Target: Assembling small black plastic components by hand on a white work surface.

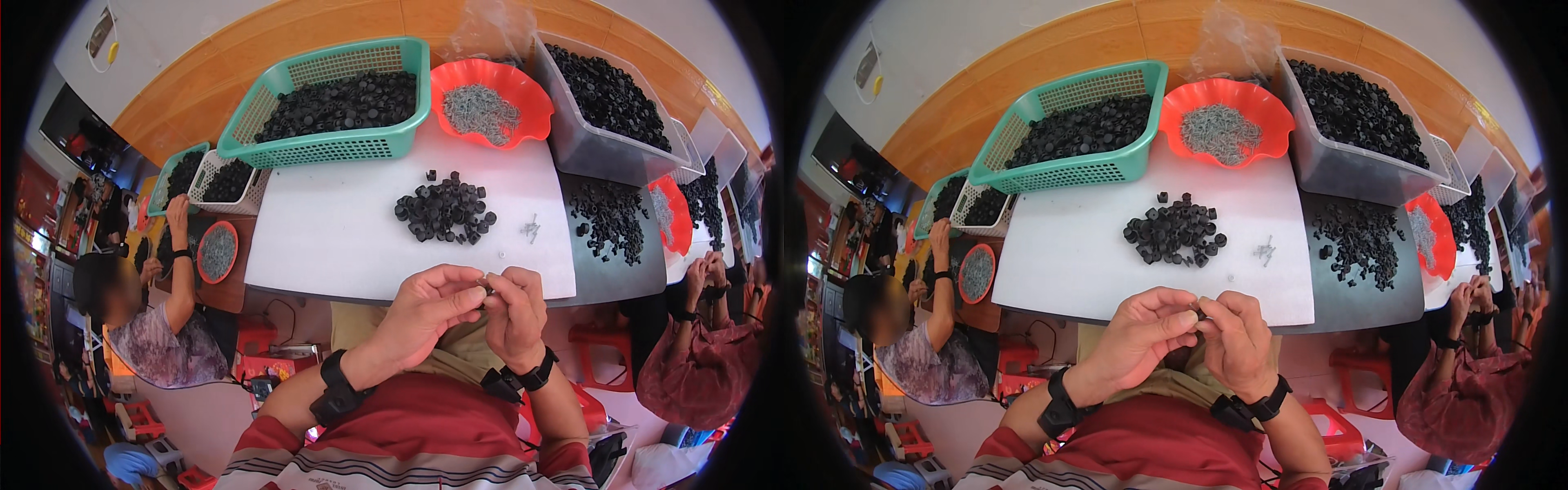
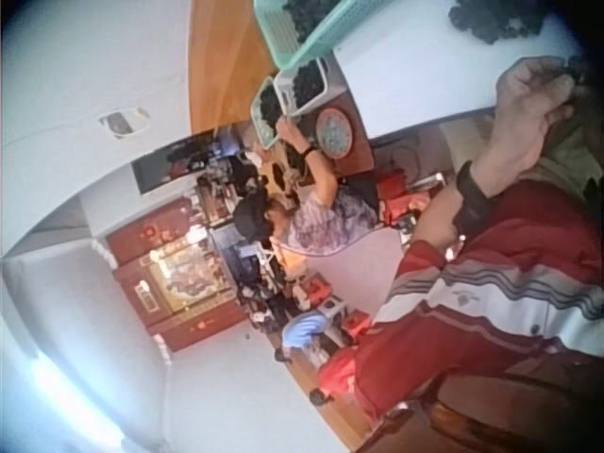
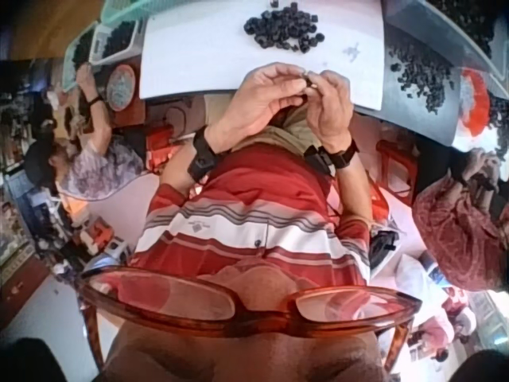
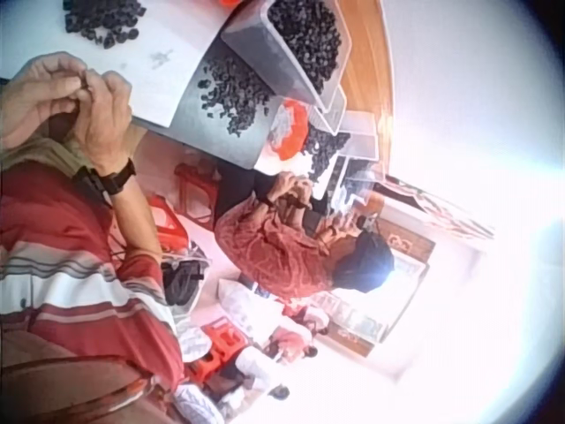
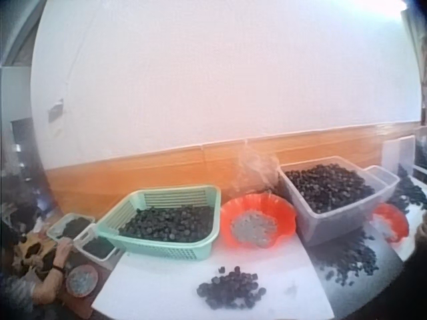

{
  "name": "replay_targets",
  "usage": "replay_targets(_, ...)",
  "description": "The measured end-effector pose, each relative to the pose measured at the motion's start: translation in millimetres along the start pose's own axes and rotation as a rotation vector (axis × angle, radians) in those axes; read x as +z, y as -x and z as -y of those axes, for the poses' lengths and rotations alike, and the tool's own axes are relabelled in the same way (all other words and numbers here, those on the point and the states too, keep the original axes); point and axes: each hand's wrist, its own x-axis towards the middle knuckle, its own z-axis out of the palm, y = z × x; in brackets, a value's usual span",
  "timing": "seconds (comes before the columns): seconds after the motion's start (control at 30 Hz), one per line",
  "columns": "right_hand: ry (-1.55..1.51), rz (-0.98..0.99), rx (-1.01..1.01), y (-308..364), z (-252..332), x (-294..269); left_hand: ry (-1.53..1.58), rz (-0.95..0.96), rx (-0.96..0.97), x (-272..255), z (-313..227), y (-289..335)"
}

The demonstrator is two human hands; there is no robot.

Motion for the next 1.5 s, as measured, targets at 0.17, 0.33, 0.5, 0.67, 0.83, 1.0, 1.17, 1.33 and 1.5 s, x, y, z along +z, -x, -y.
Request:
replay_targets(0.17, 0.001, -0.023, 0.002, -1.3, 1.7, 0.9, 0.031, 0.004, 0.019, -1.5, 0.2, -1.4)
replay_targets(0.33, 0.02, -0.045, -0.002, -0.6, -0.1, 3.1, 0.021, -0.006, 0.011, 0.0, -0.5, -3.4)
replay_targets(0.5, -0.031, -0.019, -0.013, -2.0, -2.5, 1.4, -0.007, 0.0, 0.022, 0.1, -1.0, -4.0)
replay_targets(0.67, 0.005, -0.02, -0.012, 0.7, -5.3, -1.6, -0.085, -0.03, 0.03, 5.2, -2.6, -5.4)
replay_targets(0.83, -0.014, -0.064, 0.067, 6.2, -9.0, -4.9, -0.845, -0.184, 0.421, 7.5, -1.9, -17.9)
replay_targets(1.0, -0.062, -0.114, 0.179, 7.5, -11.8, -11.3, -1.66, -0.173, 1.033, 1.3, -13.4, -43.7)
replay_targets(1.17, -0.077, -0.136, 0.181, 8.9, -11.2, -13.1, -1.901, -0.081, 1.071, -7.2, -11.3, -59.2)
replay_targets(1.33, -0.083, -0.13, 0.193, 13.0, -13.8, -16.0, -1.987, -0.005, 1.048, -4.4, -17.8, -62.2)
replay_targets(1.5, -0.092, -0.126, 0.204, 14.0, -15.1, -17.3, -2.085, 0.038, 0.995, -2.1, -25.6, -62.8)
